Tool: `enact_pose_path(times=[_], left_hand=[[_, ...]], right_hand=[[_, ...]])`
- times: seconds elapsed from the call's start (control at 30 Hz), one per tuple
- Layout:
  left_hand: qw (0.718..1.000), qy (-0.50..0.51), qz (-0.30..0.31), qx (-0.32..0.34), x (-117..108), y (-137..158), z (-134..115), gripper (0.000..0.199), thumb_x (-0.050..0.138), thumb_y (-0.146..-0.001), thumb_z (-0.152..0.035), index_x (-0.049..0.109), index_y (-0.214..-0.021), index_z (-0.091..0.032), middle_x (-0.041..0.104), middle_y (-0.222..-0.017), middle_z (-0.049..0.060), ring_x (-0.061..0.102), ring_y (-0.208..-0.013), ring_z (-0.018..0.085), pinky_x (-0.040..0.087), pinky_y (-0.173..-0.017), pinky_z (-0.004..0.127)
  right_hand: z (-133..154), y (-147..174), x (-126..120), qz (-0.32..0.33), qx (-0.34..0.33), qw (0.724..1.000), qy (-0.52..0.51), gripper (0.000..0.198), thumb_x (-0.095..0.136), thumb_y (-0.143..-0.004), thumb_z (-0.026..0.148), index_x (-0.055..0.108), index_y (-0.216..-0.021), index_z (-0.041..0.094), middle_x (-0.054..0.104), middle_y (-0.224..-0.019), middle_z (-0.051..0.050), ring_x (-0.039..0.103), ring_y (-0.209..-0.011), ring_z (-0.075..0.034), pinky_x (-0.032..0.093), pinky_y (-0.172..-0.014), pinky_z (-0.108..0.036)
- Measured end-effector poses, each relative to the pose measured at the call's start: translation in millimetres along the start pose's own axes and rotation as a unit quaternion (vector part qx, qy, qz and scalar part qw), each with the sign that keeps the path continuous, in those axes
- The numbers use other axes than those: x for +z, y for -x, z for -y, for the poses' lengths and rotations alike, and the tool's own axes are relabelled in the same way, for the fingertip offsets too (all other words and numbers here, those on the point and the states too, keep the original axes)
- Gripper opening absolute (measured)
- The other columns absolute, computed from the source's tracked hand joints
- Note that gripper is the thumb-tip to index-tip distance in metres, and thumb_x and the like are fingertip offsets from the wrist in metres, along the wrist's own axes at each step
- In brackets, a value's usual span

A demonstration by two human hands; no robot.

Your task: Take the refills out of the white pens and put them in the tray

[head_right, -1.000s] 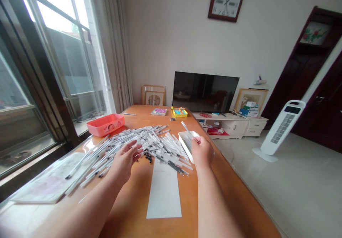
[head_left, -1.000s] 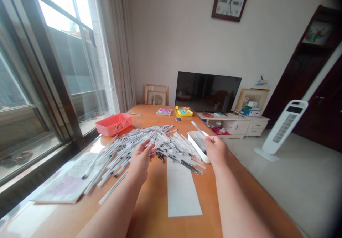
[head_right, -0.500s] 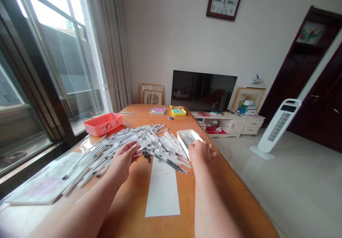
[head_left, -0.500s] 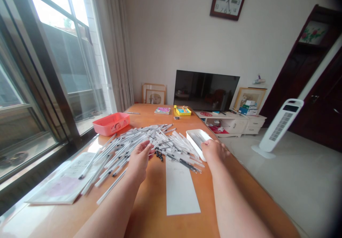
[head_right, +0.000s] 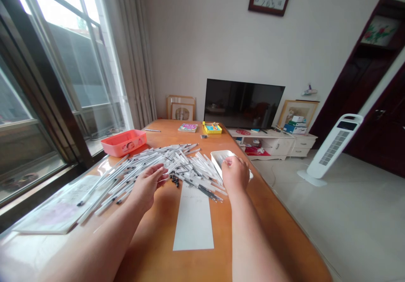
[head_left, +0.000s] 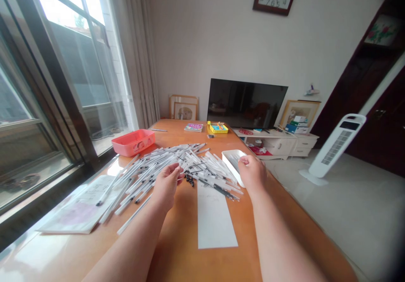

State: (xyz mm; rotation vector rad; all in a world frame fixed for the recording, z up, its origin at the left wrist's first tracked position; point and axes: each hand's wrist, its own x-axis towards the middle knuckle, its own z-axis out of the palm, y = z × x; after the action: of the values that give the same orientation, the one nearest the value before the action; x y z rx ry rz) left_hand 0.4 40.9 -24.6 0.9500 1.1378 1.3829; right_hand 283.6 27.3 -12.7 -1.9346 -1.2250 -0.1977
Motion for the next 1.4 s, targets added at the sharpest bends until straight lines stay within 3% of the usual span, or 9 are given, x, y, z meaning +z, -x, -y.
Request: enact_pose_path(times=[0.1, 0.23, 0.37, 0.53, 0.83, 1.03, 1.2, 1.4], left_hand=[[1.000, -0.007, 0.000, -0.001, 0, 0, 0, 0.053, 0.075, -0.074, -0.041, 0.063, -0.119, -0.016, 0.070, -0.108, 0.013, 0.066, -0.079, 0.017, 0.048, -0.072, 0.031], [1.000, -0.011, -0.002, -0.003, -1, 0, -1, 0.054, 0.075, -0.073, -0.041, 0.062, -0.119, -0.015, 0.071, -0.105, 0.012, 0.065, -0.078, 0.017, 0.047, -0.071, 0.031], [1.000, -0.018, -0.004, 0.001, 0, 1, -2, 0.054, 0.075, -0.072, -0.043, 0.063, -0.117, -0.015, 0.071, -0.103, 0.013, 0.066, -0.078, 0.018, 0.047, -0.072, 0.032], [1.000, -0.013, 0.001, -0.007, 2, 4, -5, 0.056, 0.078, -0.068, -0.043, 0.065, -0.113, -0.015, 0.072, -0.099, 0.012, 0.067, -0.076, 0.018, 0.046, -0.070, 0.032], [1.000, -0.021, 0.005, -0.018, 3, 6, -6, 0.054, 0.078, -0.068, -0.042, 0.066, -0.112, -0.015, 0.072, -0.098, 0.012, 0.067, -0.077, 0.018, 0.045, -0.072, 0.032], [0.999, -0.029, 0.010, -0.020, 3, 7, -7, 0.052, 0.076, -0.071, -0.041, 0.066, -0.114, -0.014, 0.073, -0.098, 0.012, 0.066, -0.077, 0.017, 0.045, -0.073, 0.032], [0.999, -0.029, 0.013, -0.019, 3, 7, -6, 0.049, 0.078, -0.068, -0.042, 0.068, -0.108, -0.015, 0.073, -0.095, 0.010, 0.066, -0.076, 0.018, 0.044, -0.072, 0.031], [0.999, -0.037, 0.018, -0.017, 3, 6, -4, 0.048, 0.079, -0.067, -0.044, 0.070, -0.105, -0.016, 0.073, -0.095, 0.011, 0.066, -0.080, 0.020, 0.044, -0.073, 0.033]], right_hand=[[15, 10, 1, 0.046, -0.049, 0.995, -0.077, 0.018, 0.055, -0.083, 0.033, 0.071, -0.082, 0.024, 0.070, -0.086, -0.004, 0.058, -0.083, -0.021, 0.039, -0.068, -0.029], [28, 29, 11, 0.170, -0.108, 0.972, -0.121, 0.014, 0.057, -0.081, 0.030, 0.069, -0.079, 0.024, 0.068, -0.074, 0.000, 0.056, -0.068, -0.016, 0.035, -0.059, -0.025], [28, 41, 22, 0.263, -0.110, 0.955, -0.088, 0.012, 0.059, -0.078, 0.027, 0.070, -0.079, 0.024, 0.065, -0.068, 0.002, 0.053, -0.061, -0.014, 0.031, -0.054, -0.023], [29, 43, 22, 0.327, -0.105, 0.938, -0.045, 0.014, 0.062, -0.076, 0.024, 0.072, -0.086, 0.025, 0.067, -0.073, 0.002, 0.054, -0.061, -0.013, 0.028, -0.053, -0.022], [24, 39, 10, 0.365, -0.057, 0.929, 0.016, 0.010, 0.062, -0.078, 0.024, 0.070, -0.084, 0.026, 0.065, -0.066, 0.004, 0.049, -0.048, -0.011, 0.028, -0.050, -0.024], [26, 39, 12, 0.321, -0.085, 0.942, 0.039, 0.014, 0.061, -0.075, 0.021, 0.069, -0.084, 0.028, 0.068, -0.077, 0.004, 0.053, -0.058, -0.012, 0.027, -0.052, -0.024], [25, 36, 10, 0.331, -0.069, 0.937, 0.083, 0.012, 0.068, -0.072, 0.023, 0.067, -0.083, 0.027, 0.067, -0.078, 0.003, 0.054, -0.060, -0.013, 0.027, -0.052, -0.024], [27, 35, 9, 0.320, -0.096, 0.938, 0.096, 0.010, 0.071, -0.075, 0.031, 0.067, -0.083, 0.027, 0.068, -0.083, 0.003, 0.058, -0.070, -0.015, 0.029, -0.055, -0.024]])
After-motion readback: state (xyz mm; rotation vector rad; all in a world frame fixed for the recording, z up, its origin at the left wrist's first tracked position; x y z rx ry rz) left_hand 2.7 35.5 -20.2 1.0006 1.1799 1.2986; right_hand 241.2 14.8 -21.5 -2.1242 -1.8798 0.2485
